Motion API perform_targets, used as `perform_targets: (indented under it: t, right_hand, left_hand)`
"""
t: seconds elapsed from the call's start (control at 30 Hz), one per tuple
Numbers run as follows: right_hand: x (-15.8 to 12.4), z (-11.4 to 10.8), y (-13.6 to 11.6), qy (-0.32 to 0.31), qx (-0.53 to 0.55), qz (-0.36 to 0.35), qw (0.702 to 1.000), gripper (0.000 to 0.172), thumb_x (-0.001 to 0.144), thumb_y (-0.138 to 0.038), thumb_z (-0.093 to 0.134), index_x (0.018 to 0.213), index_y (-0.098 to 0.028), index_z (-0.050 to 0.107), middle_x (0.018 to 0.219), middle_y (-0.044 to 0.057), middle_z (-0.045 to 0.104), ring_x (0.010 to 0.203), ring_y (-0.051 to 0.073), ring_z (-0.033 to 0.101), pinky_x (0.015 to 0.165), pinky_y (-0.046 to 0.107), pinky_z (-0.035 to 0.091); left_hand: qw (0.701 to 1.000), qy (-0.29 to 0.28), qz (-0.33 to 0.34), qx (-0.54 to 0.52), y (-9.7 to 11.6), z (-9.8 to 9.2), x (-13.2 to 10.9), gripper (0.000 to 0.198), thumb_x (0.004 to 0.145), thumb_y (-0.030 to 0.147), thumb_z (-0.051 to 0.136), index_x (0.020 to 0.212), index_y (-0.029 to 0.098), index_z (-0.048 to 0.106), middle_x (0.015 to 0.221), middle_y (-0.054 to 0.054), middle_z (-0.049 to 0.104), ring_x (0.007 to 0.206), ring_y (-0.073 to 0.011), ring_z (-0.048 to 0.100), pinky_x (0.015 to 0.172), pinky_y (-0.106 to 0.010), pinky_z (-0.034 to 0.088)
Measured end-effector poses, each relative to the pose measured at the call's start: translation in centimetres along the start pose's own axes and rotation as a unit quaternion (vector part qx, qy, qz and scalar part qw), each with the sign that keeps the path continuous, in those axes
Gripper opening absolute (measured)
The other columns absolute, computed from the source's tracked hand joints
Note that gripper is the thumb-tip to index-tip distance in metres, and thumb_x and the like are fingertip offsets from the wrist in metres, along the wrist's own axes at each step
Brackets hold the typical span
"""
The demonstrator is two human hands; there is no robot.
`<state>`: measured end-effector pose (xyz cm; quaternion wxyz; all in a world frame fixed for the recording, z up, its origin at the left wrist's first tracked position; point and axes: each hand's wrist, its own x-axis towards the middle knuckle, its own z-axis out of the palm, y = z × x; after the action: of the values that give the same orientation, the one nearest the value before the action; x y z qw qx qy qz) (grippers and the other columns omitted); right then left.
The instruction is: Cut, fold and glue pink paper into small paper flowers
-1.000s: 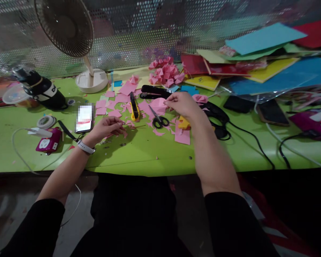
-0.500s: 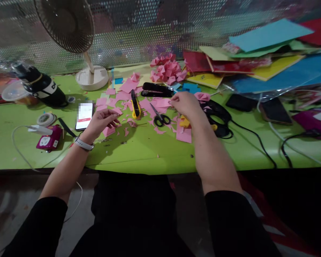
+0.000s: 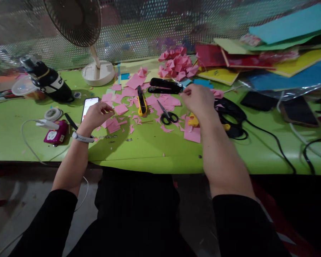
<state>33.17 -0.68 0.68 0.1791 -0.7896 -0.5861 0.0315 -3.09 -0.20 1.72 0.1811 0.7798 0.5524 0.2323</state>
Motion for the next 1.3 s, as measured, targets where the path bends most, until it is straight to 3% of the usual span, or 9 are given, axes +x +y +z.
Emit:
perform_targets:
  t: [0.17,0.43,0.57,0.63,0.73,0.9,0.97,1.13,1.3]
  right_hand:
    - [-0.9,-0.1,-1.2,0.014,0.060,-0.055,0.997,0.022,0.091,-0.026,0.068,0.105,-0.014,0.077,0.102,0.015,0.078,0.090,0.023,0.067,0.079,0.032,0.043]
    - [-1.7,-0.3,-2.1,0.024,0.097,-0.100,0.990,0.019,0.088,-0.025,0.068,0.101,-0.015,0.078,0.096,0.012,0.079,0.085,0.022,0.067,0.077,0.032,0.046]
    - [-2.0,-0.7,-2.5,0.020,0.162,-0.114,0.980,0.016,0.087,-0.023,0.067,0.097,-0.015,0.077,0.094,0.013,0.078,0.083,0.022,0.067,0.079,0.034,0.049]
    - [-2.7,-0.9,-3.1,-0.003,0.218,-0.136,0.966,0.016,0.088,-0.026,0.067,0.096,-0.017,0.076,0.094,0.012,0.078,0.081,0.022,0.068,0.078,0.036,0.052]
    - [-4.7,-0.6,-4.7,-0.064,0.260,-0.180,0.946,0.015,0.090,-0.033,0.065,0.097,-0.024,0.076,0.097,0.008,0.078,0.079,0.022,0.068,0.075,0.040,0.056]
    - [-7.2,1.4,-6.8,-0.166,0.213,-0.293,0.917,0.019,0.093,-0.032,0.064,0.107,-0.026,0.076,0.106,0.007,0.077,0.092,0.026,0.070,0.081,0.045,0.057]
    - [-6.9,2.0,-6.6,-0.157,0.181,-0.312,0.919,0.020,0.095,-0.031,0.062,0.110,-0.027,0.075,0.111,0.007,0.076,0.097,0.027,0.070,0.085,0.047,0.056]
    - [-3.8,3.2,-4.8,-0.039,0.110,-0.230,0.966,0.022,0.099,-0.025,0.054,0.106,-0.025,0.075,0.112,0.011,0.073,0.102,0.030,0.067,0.087,0.051,0.054]
    - [-3.1,4.6,-5.2,-0.045,0.077,-0.244,0.966,0.019,0.097,-0.021,0.058,0.108,-0.023,0.073,0.114,0.013,0.070,0.112,0.032,0.062,0.094,0.054,0.052]
  left_hand:
    - [0.990,-0.131,0.024,0.033,0.1,0.8,-0.2,0.019,0.075,0.027,0.076,0.091,0.017,0.075,0.094,-0.009,0.071,0.077,-0.0172,0.061,0.062,-0.029,0.045]
    - [0.988,-0.152,0.026,0.011,0.1,1.4,0.0,0.006,0.078,0.018,0.071,0.073,0.016,0.069,0.082,-0.008,0.070,0.071,-0.0160,0.060,0.063,-0.030,0.047]
    - [0.992,-0.088,0.035,-0.087,0.4,1.3,-0.2,0.007,0.080,0.022,0.072,0.081,0.016,0.069,0.084,-0.007,0.072,0.075,-0.0159,0.066,0.068,-0.030,0.053]
    - [0.983,-0.076,0.037,-0.165,0.8,1.6,-0.5,0.011,0.082,0.027,0.071,0.084,0.016,0.068,0.084,-0.007,0.073,0.074,-0.0149,0.068,0.068,-0.029,0.055]
    - [0.961,-0.122,0.033,-0.247,1.6,2.4,-1.0,0.015,0.083,0.030,0.070,0.085,0.016,0.065,0.084,-0.007,0.075,0.071,-0.0138,0.071,0.065,-0.027,0.057]
    - [0.944,-0.185,0.028,-0.272,2.2,3.4,-1.4,0.019,0.084,0.036,0.069,0.088,0.017,0.067,0.081,-0.006,0.076,0.064,-0.0123,0.070,0.058,-0.023,0.055]
    - [0.955,-0.171,0.026,-0.242,2.1,3.4,-1.4,0.016,0.084,0.033,0.068,0.088,0.018,0.069,0.081,-0.005,0.076,0.063,-0.0125,0.070,0.058,-0.024,0.054]
    - [0.989,-0.059,0.005,-0.132,1.5,2.6,-1.0,0.011,0.083,0.028,0.067,0.084,0.018,0.070,0.080,-0.007,0.077,0.070,-0.0155,0.071,0.061,-0.026,0.053]
    - [0.995,-0.046,-0.014,-0.084,1.3,2.2,-0.6,0.010,0.085,0.022,0.064,0.086,0.016,0.072,0.083,-0.008,0.077,0.071,-0.0154,0.070,0.065,-0.028,0.055]
